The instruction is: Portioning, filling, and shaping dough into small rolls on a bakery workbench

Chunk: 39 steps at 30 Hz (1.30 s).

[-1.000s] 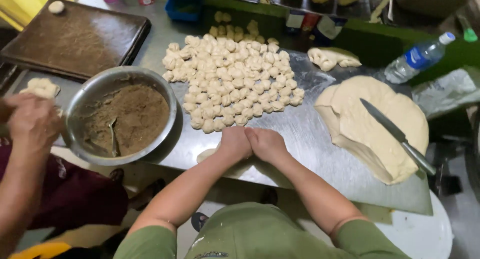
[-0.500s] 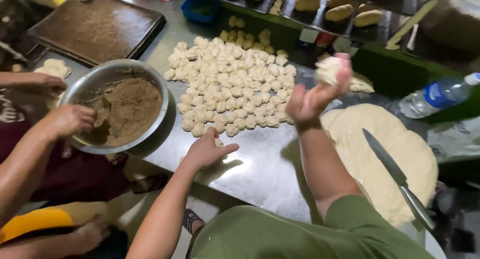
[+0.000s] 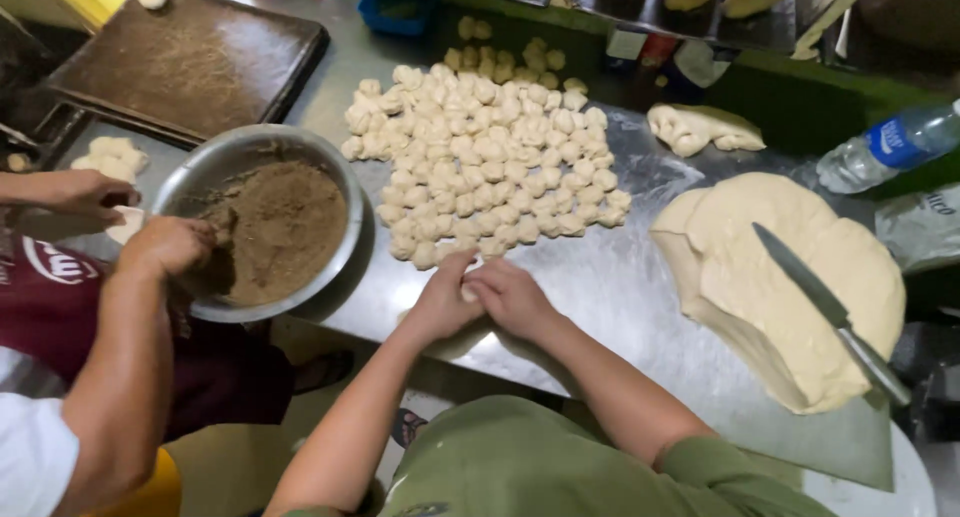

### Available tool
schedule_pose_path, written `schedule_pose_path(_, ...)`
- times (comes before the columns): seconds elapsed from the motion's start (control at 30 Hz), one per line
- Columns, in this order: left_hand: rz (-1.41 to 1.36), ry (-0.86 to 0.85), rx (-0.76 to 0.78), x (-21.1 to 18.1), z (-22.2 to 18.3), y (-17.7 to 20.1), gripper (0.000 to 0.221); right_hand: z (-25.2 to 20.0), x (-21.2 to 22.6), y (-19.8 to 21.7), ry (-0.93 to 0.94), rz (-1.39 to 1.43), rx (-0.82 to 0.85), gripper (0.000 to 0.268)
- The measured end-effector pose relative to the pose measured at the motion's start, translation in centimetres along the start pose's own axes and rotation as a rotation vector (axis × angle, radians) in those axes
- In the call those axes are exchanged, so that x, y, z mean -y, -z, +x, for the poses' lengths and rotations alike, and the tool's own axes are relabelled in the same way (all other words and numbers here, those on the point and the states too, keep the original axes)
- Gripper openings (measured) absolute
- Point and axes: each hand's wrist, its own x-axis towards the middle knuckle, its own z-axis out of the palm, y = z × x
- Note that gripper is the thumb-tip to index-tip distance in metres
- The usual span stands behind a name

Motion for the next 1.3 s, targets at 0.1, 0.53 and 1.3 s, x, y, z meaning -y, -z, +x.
schedule_pose_path(0.1, 0.051, -0.042, -0.064, 4.2, 3.5, -2.5, 0.056, -0.1, 1.4, 0.1, 0.123, -0.043, -0.179, 0.023)
schedule_pose_path(0.53, 0.771, 0.027, -0.055, 6.4, 10.9, -7.6, 0.05, 0.5, 5.2, 6.3, -0.539, -0.217, 0.468, 0.061)
schedule_pose_path(1.3, 0.033, -0.088, -0.245, 1.8, -5.4, -1.7, 0.08, -2.2, 3.2, -0.8, -0.011, 0.119, 0.109, 0.033)
